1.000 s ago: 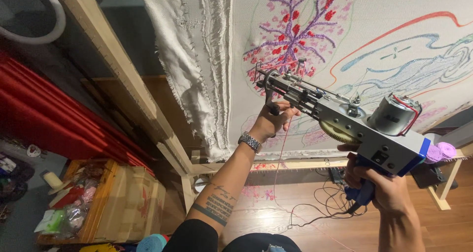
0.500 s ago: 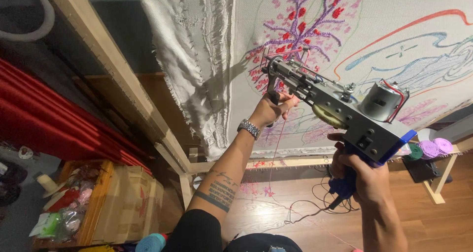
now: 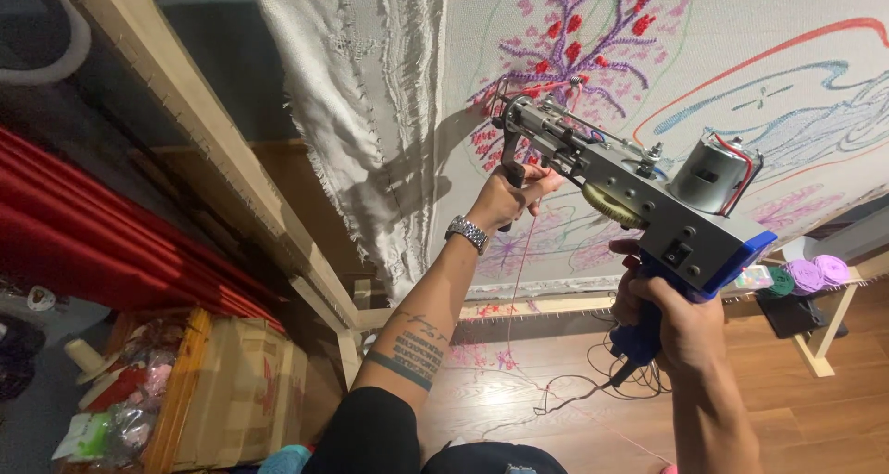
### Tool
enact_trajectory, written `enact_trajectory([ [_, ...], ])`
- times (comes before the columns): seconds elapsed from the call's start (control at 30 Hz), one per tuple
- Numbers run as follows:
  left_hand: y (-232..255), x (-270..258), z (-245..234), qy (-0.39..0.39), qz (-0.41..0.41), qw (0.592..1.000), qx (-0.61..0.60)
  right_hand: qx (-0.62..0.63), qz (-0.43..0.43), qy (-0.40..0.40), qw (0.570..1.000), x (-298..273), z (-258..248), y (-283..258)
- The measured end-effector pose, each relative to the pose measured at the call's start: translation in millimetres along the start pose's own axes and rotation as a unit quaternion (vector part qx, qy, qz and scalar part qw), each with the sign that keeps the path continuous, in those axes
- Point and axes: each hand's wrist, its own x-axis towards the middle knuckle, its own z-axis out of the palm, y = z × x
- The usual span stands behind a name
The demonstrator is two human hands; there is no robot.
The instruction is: Use a tufting gun to apply yarn to a design on a canvas frame.
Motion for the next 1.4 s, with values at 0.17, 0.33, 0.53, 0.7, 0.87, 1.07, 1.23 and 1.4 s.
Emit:
enact_trajectory([
  [0.17,-33.6,27.4,-4.6,0.007,0.04,0.998,-0.046,-0.019,-0.067,0.021,0.997,5.6,21.5,0.2],
  [0.33,-51.1,52.1,-7.6,0.03,0.037,0.996,-0.07,-0.059,-0.107,0.067,0.99,13.9,37.2,3.0],
  [0.53,-91.9,95.1,-23.5,0.051,0.023,0.997,-0.054,-0.1,-0.085,0.068,0.989,25.1,37.0,9.1],
  [0.7,-76.0,100.3,-28.7,0.086,-0.003,0.991,0.107,-0.111,-0.081,0.108,0.985,25.8,39.0,20.1],
  [0.87,-43.7,82.5,-25.4,0.077,0.02,0.995,0.062,-0.12,-0.075,0.128,0.982,24.8,46.4,31.6],
  [1.07,-19.0,58.0,-36.3,0.063,-0.044,0.996,0.052,-0.046,-0.007,0.125,0.991,18.6,62.0,27.0],
  [1.23,-51.7,66.9,-55.9,0.035,-0.032,0.999,-0.015,0.101,0.088,0.109,0.985,10.9,81.0,12.5],
  [1.4,-20.6,52.6,-51.3,0.025,-0.045,0.996,0.069,0.191,0.124,0.11,0.967,10.9,78.2,13.0],
])
